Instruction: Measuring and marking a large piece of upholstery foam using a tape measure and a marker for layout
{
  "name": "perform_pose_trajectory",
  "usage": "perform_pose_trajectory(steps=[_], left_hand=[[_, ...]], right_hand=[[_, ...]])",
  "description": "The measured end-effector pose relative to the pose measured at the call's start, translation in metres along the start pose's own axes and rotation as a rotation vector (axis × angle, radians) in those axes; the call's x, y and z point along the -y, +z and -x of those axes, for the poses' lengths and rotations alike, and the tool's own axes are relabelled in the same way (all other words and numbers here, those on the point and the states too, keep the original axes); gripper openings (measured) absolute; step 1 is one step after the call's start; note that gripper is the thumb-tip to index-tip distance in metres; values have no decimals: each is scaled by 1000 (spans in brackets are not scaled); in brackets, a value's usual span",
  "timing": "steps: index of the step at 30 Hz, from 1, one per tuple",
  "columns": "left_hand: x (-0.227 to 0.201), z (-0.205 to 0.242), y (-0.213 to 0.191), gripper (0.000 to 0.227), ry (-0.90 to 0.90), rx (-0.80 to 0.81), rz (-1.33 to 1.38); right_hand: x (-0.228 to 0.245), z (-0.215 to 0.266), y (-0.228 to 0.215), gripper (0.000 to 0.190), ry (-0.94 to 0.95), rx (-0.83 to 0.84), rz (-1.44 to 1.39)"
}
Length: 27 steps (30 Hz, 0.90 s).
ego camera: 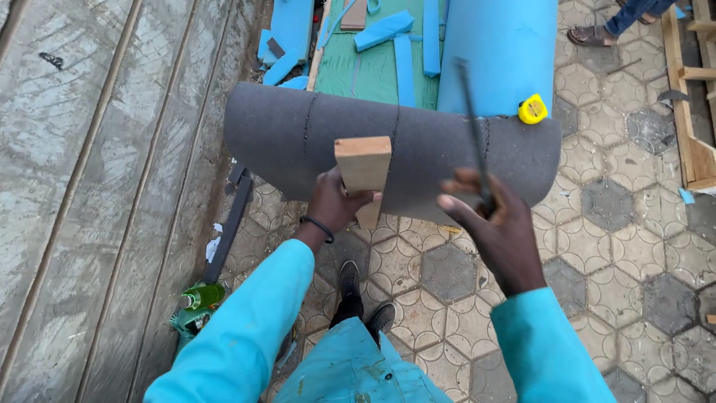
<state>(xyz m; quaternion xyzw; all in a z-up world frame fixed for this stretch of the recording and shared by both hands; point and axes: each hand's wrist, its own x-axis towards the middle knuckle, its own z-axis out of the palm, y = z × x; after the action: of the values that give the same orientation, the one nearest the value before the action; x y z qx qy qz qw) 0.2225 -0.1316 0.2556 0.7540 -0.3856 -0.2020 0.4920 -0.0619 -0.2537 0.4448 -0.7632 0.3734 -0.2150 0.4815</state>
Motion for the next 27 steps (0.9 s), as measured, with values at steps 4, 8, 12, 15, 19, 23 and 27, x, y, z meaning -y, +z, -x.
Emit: perform_pose_trajectory(steps=[4, 8, 12, 15, 19, 23, 27], left_hand=[[10, -29, -13, 47, -1, 100, -95], [11, -46, -21, 46, 33, 112, -116], [8, -48, -23, 44, 48, 137, -114], [8, -49, -23, 45, 45, 134, -119], [2, -50, -16, 44, 28, 149, -116], [7, -49, -10, 41, 50, 170, -106], [20, -53, -2, 43, 63, 155, -129]], right_hand=[[-38, 54, -23, 55, 449, -142, -81], [-83, 111, -44, 48, 661, -239, -130], [-114, 150, -52, 40, 691, -284, -211], [-125, 163, -50, 44, 722, -322, -303], [-121, 160, -45, 43, 733, -312, -310], [-117, 152, -41, 45, 718, -282, -313], [-114, 147, -40, 46, 735, -267, -319]])
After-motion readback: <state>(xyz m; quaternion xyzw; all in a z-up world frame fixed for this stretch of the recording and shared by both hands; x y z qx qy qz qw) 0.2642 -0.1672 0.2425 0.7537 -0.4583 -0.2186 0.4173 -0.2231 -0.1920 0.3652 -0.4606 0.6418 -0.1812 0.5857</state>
